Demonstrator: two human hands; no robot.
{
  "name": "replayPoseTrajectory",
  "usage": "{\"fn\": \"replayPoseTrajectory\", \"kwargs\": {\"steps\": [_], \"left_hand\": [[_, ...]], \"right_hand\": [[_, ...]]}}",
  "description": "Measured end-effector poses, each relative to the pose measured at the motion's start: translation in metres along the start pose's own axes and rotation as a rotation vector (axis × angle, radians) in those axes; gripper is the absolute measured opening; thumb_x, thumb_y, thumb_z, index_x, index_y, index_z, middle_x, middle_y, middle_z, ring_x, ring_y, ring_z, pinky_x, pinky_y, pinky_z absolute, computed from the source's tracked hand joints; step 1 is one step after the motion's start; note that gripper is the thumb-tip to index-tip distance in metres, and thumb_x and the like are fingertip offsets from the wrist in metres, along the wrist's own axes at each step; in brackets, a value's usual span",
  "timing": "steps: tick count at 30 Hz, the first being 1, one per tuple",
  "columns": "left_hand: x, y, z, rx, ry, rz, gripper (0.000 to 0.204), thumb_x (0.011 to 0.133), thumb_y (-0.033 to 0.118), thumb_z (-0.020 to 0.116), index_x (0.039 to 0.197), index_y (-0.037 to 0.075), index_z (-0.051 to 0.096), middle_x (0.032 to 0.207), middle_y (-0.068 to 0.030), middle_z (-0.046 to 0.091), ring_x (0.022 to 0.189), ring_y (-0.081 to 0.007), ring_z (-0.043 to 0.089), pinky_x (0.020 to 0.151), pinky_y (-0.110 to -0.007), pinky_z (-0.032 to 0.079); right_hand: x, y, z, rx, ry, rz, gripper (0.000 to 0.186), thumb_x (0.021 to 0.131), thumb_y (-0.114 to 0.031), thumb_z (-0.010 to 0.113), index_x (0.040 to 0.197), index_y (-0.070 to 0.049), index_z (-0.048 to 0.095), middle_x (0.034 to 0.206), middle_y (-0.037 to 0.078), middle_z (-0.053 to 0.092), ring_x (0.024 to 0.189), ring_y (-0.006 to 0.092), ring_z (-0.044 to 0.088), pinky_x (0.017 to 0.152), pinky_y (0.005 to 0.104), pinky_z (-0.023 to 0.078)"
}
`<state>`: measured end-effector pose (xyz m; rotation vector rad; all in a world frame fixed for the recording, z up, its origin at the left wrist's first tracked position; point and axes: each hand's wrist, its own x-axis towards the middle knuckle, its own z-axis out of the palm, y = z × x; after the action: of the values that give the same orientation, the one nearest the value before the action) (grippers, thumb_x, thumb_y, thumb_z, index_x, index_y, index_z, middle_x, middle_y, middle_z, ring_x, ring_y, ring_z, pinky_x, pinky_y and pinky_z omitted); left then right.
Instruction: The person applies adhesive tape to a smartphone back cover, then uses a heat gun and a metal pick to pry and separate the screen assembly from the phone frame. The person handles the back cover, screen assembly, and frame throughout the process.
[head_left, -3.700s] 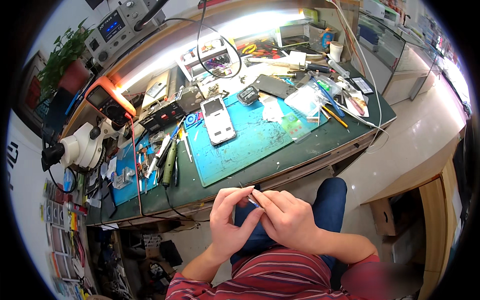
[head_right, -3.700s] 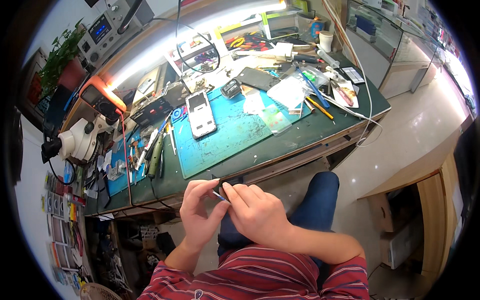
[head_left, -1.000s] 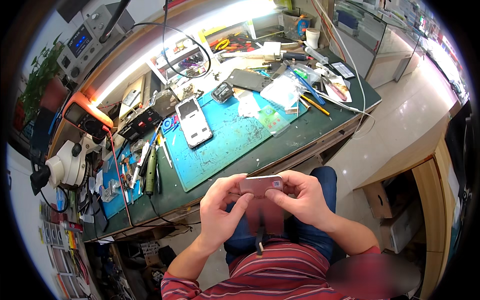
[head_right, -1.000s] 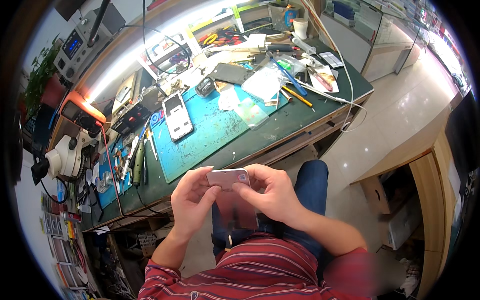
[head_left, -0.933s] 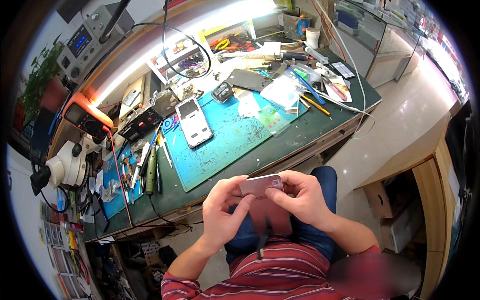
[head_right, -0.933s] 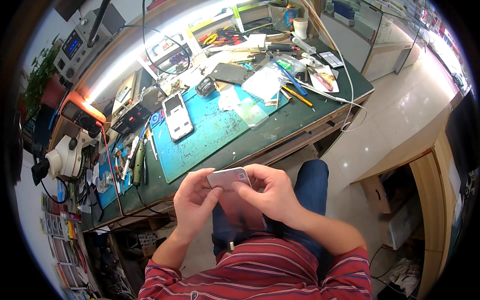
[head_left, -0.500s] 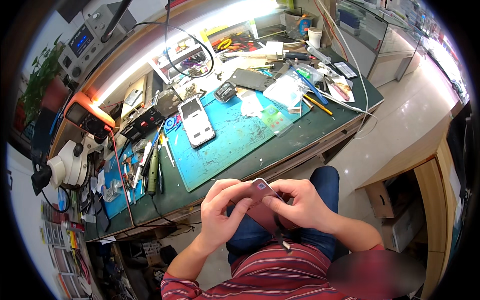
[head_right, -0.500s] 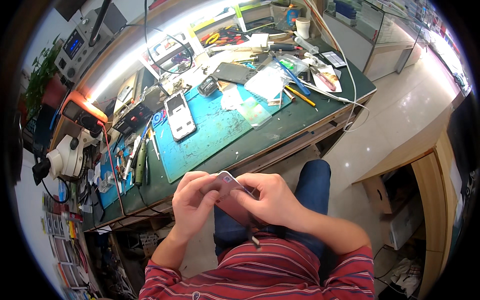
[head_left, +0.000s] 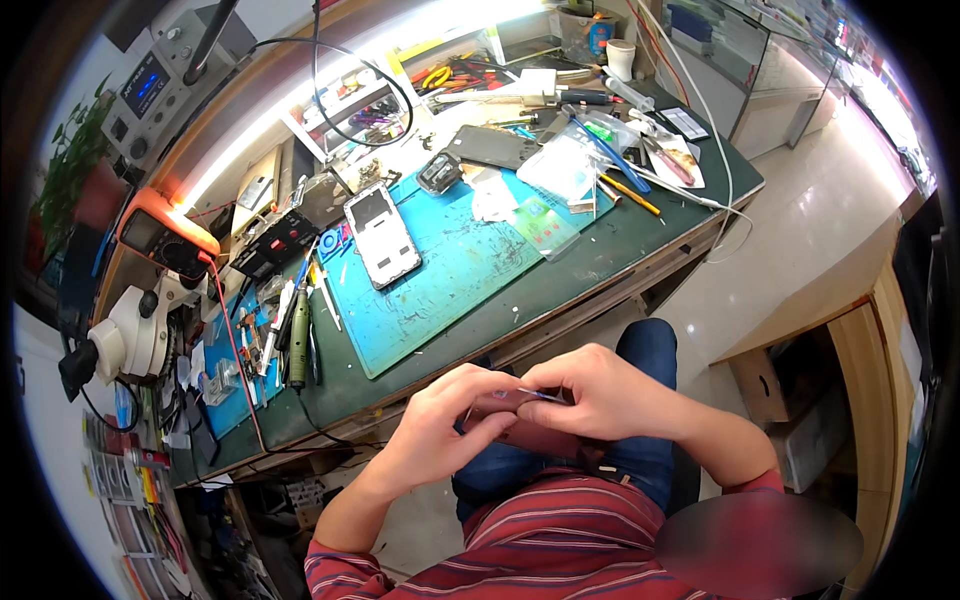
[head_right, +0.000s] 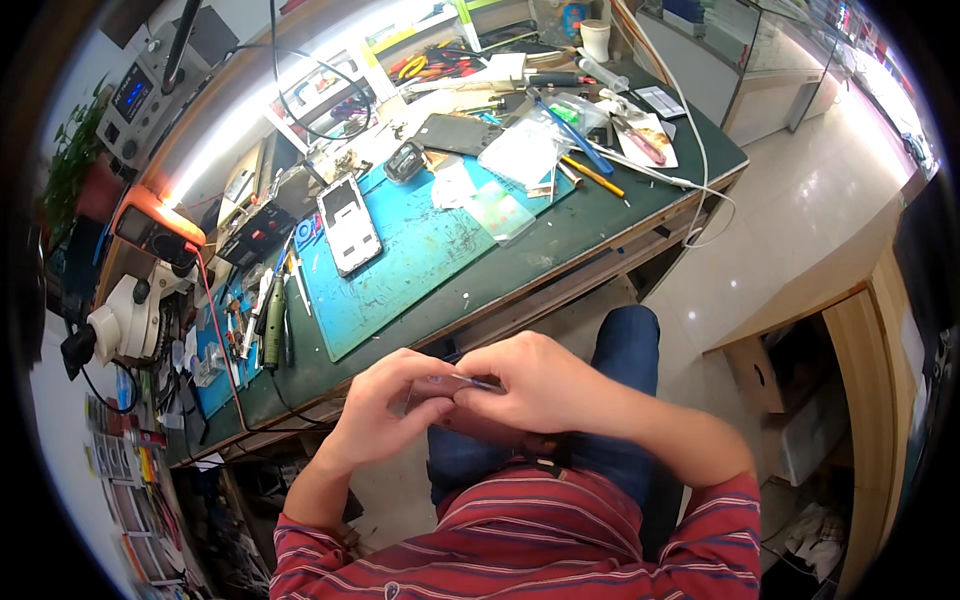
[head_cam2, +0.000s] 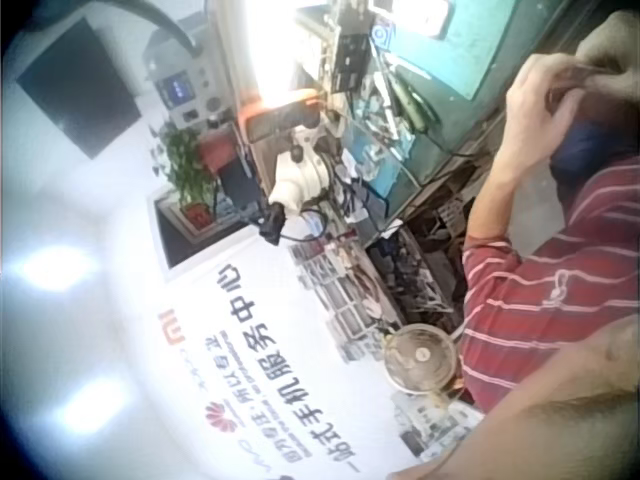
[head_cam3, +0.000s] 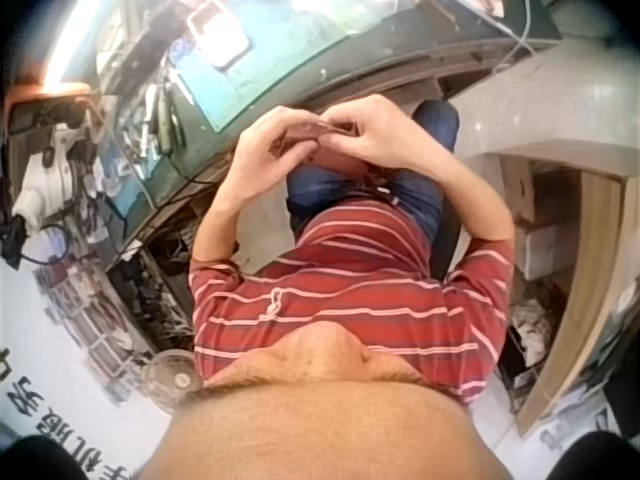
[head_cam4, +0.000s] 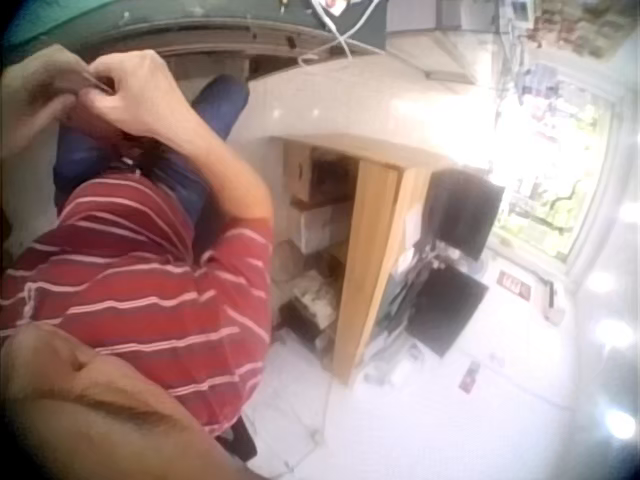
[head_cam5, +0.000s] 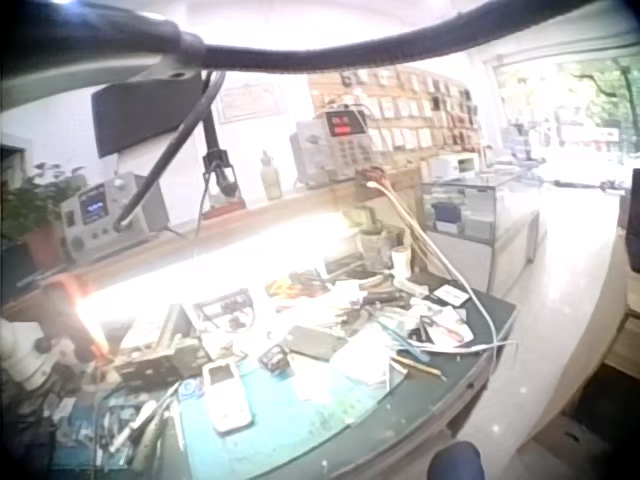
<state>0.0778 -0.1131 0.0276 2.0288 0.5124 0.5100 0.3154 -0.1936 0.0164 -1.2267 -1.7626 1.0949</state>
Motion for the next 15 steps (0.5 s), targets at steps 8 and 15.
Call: {"fn": "replayPoseTrajectory", "kwargs": {"steps": [8,15], "left_hand": [[-0.015,-0.019,0.008,-0.289,0.396,0.084,0.041,0.091,-0.014,0.069,0.126,-0.002,0.054,0.114,-0.01,0.063,0.104,-0.0203,0.071,0.082,-0.031,0.065],[-0.013,-0.015,0.005,0.203,0.264,0.119,0.04,0.081,-0.008,0.08,0.119,0.001,0.07,0.111,-0.0106,0.068,0.097,-0.0178,0.07,0.078,-0.03,0.059]], "right_hand": [[-0.016,0.018,-0.029,0.739,0.115,0.144,0.024,0.096,-0.004,0.074,0.118,0.005,0.069,0.112,0.011,0.074,0.103,0.0147,0.071,0.087,0.0297,0.061],[-0.016,0.015,-0.008,0.758,0.294,0.158,0.021,0.098,-0.007,0.072,0.115,0.005,0.071,0.105,0.008,0.075,0.094,0.0128,0.071,0.083,0.0299,0.063]]}}
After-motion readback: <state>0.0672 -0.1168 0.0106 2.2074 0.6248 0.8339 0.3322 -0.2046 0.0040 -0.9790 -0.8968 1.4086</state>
